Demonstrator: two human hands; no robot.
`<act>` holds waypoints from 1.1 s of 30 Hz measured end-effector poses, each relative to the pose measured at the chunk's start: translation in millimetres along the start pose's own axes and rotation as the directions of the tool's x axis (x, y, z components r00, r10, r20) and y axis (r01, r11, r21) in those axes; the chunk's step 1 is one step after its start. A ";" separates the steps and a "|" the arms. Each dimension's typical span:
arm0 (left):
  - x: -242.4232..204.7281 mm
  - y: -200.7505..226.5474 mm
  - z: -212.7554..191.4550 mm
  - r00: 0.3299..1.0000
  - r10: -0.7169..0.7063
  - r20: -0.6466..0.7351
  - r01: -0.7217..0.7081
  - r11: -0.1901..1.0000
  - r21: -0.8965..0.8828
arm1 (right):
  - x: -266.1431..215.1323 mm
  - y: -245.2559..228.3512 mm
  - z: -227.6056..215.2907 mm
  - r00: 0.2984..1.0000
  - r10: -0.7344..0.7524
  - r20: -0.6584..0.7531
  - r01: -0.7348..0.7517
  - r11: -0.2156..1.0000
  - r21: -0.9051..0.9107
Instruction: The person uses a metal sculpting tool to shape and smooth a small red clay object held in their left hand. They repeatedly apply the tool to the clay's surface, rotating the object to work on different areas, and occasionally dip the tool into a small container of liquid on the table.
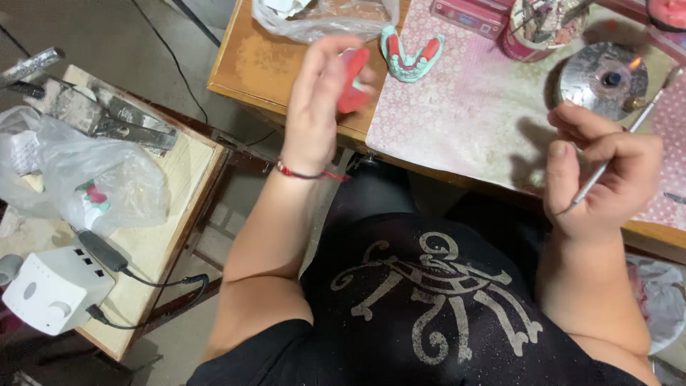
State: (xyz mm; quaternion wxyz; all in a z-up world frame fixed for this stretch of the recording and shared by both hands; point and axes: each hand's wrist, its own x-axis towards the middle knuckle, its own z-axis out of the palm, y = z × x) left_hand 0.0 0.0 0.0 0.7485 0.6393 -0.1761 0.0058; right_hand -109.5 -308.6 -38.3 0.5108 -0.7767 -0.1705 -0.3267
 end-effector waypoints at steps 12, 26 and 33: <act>9.2 -20.7 92.2 0.863 -0.227 0.451 0.469 0.691 -0.551 | 2.5 -5.6 -20.8 0.983 0.157 -0.100 -0.142 0.979 0.147; 16.4 -27.2 117.6 0.811 0.154 0.565 0.136 0.889 -0.437 | -9.9 28.1 -47.1 0.940 0.175 -0.292 -0.132 0.978 0.161; 47.5 -3.3 113.6 0.848 0.023 0.530 0.118 0.966 -0.231 | 15.4 21.7 -51.3 0.756 0.604 -0.253 -0.446 0.757 0.477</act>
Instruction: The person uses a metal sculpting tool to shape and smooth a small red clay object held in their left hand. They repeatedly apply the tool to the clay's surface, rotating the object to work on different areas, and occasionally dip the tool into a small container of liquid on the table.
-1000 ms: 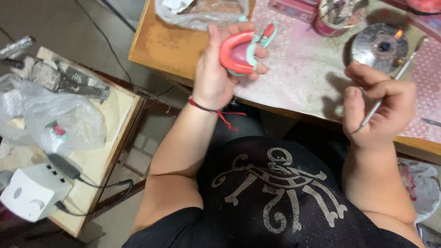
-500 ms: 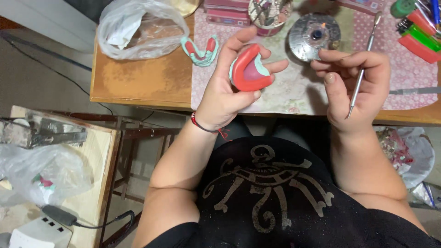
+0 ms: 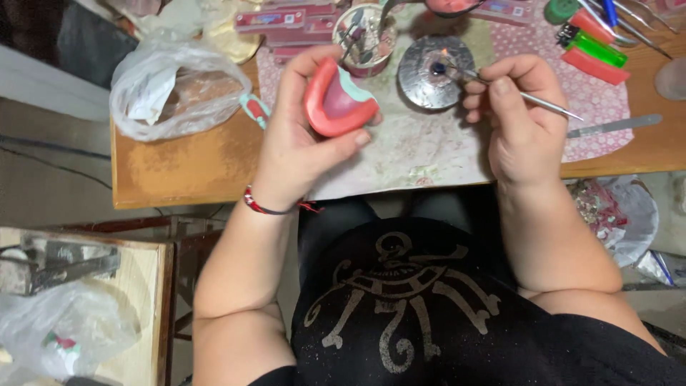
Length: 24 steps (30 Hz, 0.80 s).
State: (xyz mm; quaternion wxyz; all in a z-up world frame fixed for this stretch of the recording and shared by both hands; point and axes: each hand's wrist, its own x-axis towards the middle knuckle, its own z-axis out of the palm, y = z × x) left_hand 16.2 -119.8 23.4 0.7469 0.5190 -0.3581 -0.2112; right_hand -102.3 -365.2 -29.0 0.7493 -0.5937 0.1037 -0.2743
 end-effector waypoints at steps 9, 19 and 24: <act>53.5 15.6 -11.2 0.997 0.058 0.048 -0.069 0.953 0.296 | 0.5 -20.2 2.6 0.841 0.121 0.527 -0.008 0.977 -0.213; 84.0 0.5 -11.1 0.978 0.100 0.180 -0.158 0.925 0.347 | 17.5 -18.9 1.8 0.900 0.141 0.413 -0.072 0.982 -0.177; 70.4 0.0 -8.5 0.986 -0.102 0.135 0.029 0.888 0.460 | 41.9 -31.2 -2.6 0.976 0.019 0.215 -0.039 0.995 0.088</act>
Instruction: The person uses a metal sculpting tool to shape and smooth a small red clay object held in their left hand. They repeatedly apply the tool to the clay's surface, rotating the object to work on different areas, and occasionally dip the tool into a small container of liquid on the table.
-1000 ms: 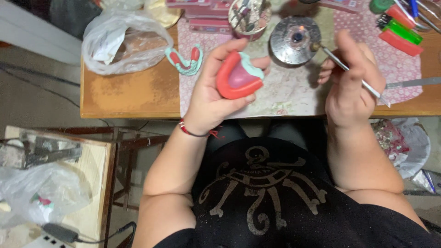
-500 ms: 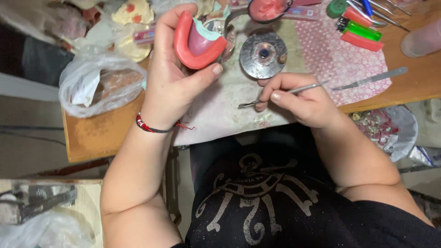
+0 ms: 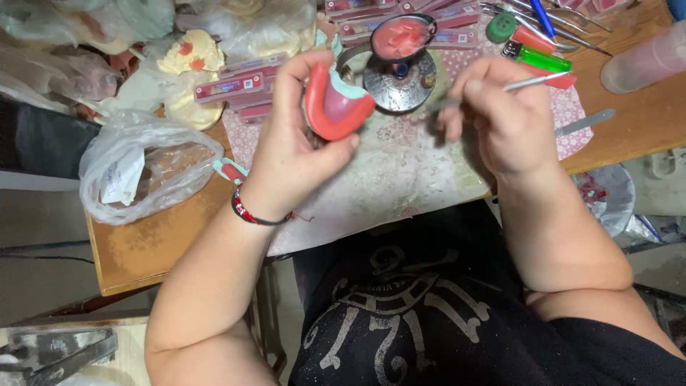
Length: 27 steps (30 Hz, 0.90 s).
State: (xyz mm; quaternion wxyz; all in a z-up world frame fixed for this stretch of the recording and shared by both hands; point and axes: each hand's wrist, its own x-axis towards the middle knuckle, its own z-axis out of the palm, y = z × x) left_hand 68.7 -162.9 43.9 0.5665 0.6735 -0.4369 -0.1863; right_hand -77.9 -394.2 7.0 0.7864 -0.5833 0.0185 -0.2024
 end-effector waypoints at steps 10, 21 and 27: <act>-11.1 10.4 0.8 0.980 -0.177 0.086 0.154 0.962 0.226 | -8.7 12.0 -33.5 0.925 0.070 -0.373 -0.086 0.996 -0.026; -38.8 -28.0 34.5 0.996 -0.077 -0.041 0.087 0.808 0.582 | -12.7 7.9 -79.5 0.991 -0.034 -0.128 -0.096 0.476 -0.874; -49.6 -27.9 34.8 0.983 -0.112 -0.143 0.180 0.695 0.696 | -12.4 20.7 -77.1 0.977 -0.143 0.158 0.182 0.172 -0.968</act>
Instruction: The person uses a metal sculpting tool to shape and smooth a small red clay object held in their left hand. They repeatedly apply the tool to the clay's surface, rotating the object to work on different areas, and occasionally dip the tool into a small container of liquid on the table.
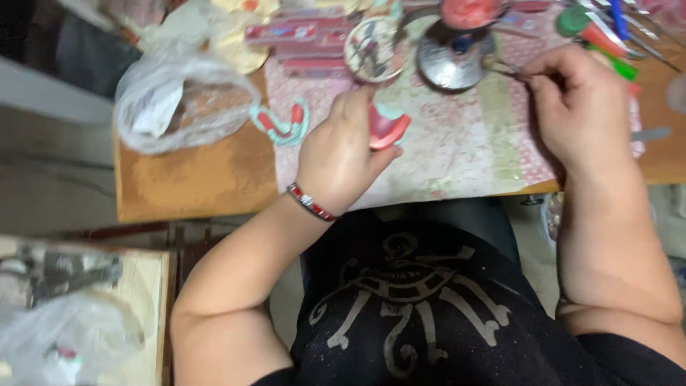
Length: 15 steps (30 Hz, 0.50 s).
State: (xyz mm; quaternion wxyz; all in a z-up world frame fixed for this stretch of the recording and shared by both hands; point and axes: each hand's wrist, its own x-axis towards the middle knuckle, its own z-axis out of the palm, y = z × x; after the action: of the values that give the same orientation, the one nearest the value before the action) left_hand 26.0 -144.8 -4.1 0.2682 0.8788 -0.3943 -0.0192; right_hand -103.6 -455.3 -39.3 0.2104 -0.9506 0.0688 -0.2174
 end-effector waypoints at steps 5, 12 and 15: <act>-24.0 -4.1 -1.4 0.994 -0.088 -0.069 0.090 0.996 0.017 | -10.6 11.5 11.2 0.988 -0.131 -0.082 0.143 0.976 0.162; -68.7 -50.0 -41.3 0.798 -0.434 -0.418 0.490 0.871 0.029 | -40.6 10.4 20.4 0.942 0.289 -0.171 -0.201 0.893 0.403; -65.0 -67.8 -32.2 0.816 -0.477 -0.326 0.524 0.849 0.072 | -41.8 7.5 24.2 0.925 0.352 -0.140 -0.275 0.878 0.391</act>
State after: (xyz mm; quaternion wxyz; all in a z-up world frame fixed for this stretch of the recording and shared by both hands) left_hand 35.5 -47.4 -21.1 0.2386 0.9627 -0.1043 0.0739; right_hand -130.6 -443.8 -78.3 0.4071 -0.8432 0.2026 -0.2866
